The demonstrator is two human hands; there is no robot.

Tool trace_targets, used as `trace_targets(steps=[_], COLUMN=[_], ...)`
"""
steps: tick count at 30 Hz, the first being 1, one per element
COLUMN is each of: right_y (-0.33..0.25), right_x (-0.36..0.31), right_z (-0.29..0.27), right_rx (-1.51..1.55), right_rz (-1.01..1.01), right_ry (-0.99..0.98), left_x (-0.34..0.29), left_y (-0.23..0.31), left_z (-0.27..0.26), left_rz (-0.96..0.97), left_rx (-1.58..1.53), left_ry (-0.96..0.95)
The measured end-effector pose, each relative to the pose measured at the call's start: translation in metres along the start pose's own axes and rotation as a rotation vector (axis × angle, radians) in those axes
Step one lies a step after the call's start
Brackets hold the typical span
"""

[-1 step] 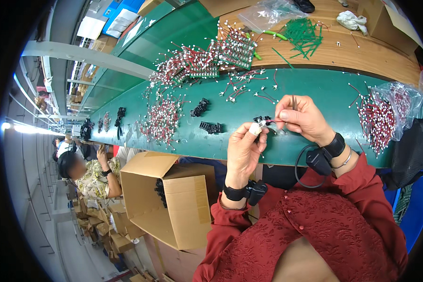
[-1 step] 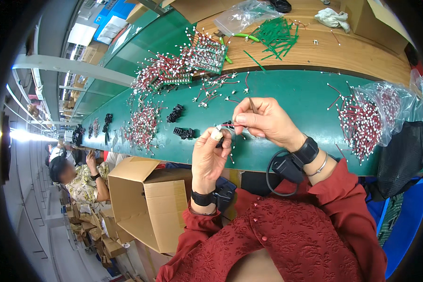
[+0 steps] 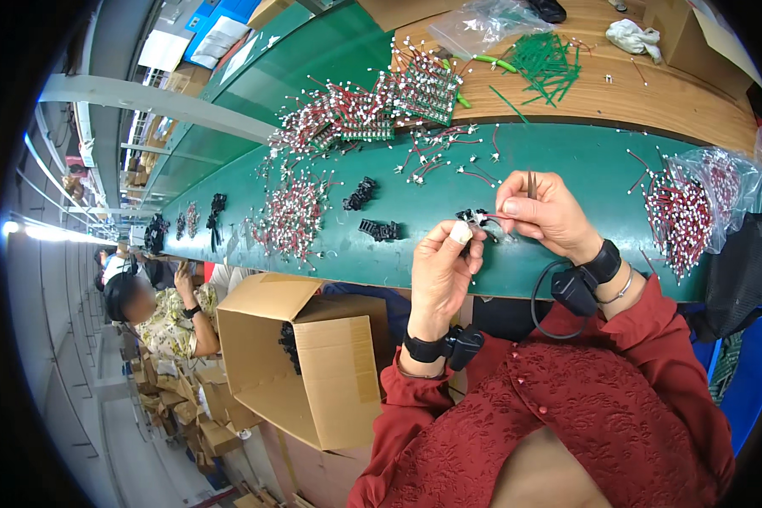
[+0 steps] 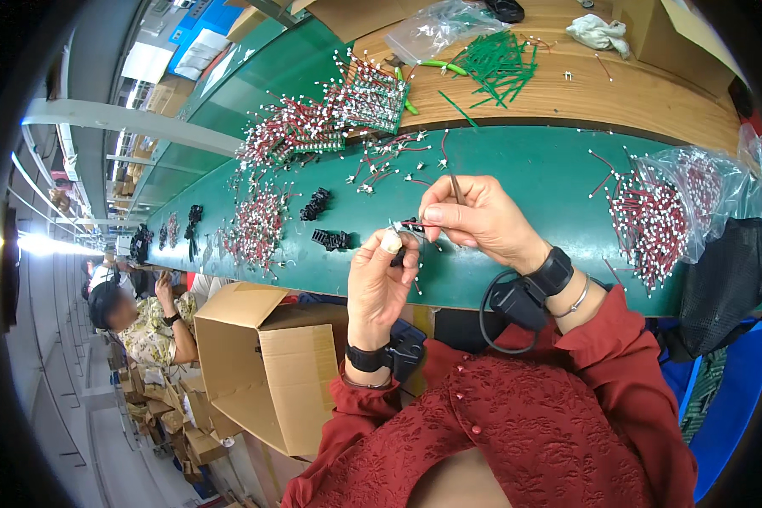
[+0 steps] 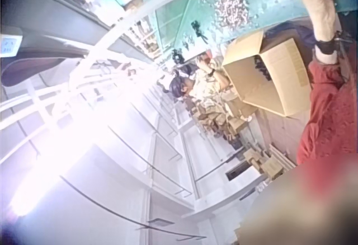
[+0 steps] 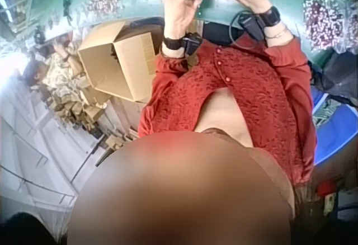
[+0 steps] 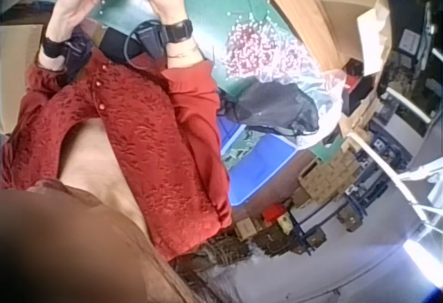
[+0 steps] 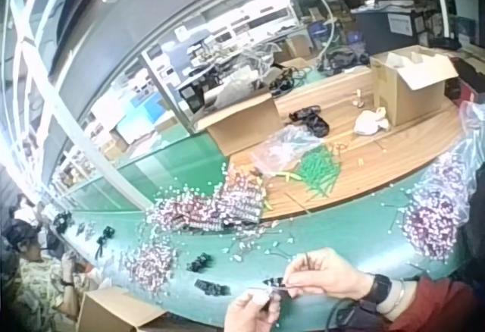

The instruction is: The person inserts small red and white LED components into black plastic housings at a factory assembly station. The hands pick up LEDs from a pile on the green table and place them into the housings one by one.

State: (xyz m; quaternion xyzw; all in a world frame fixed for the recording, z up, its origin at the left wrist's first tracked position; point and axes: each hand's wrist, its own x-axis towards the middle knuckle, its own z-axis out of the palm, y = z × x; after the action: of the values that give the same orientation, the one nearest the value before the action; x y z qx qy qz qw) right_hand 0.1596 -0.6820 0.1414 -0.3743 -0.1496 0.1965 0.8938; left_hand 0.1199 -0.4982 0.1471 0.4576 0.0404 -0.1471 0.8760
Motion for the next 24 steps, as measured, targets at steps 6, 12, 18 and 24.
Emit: trace_targets(steps=[6,12,18,24], right_y=[0.004,0.005,0.006,0.0], right_x=[-0.001,0.001,0.001,0.005], right_z=[0.003,0.004,0.007,0.002], right_rx=[-0.205,-0.33,-0.378,-0.112], right_rz=[-0.029,-0.083,-0.116,-0.014], right_ry=[0.129,0.129,0.092,0.47], left_x=[-0.005,-0.01,-0.007,-0.006], left_y=[0.004,0.004,0.002,-0.001], left_z=[0.014,0.014,0.009,0.013], left_rz=[0.023,0.108,0.166,0.327], left_rx=[-0.125,-0.065,-0.007,0.065], left_ry=[0.009,0.05,0.068,0.157])
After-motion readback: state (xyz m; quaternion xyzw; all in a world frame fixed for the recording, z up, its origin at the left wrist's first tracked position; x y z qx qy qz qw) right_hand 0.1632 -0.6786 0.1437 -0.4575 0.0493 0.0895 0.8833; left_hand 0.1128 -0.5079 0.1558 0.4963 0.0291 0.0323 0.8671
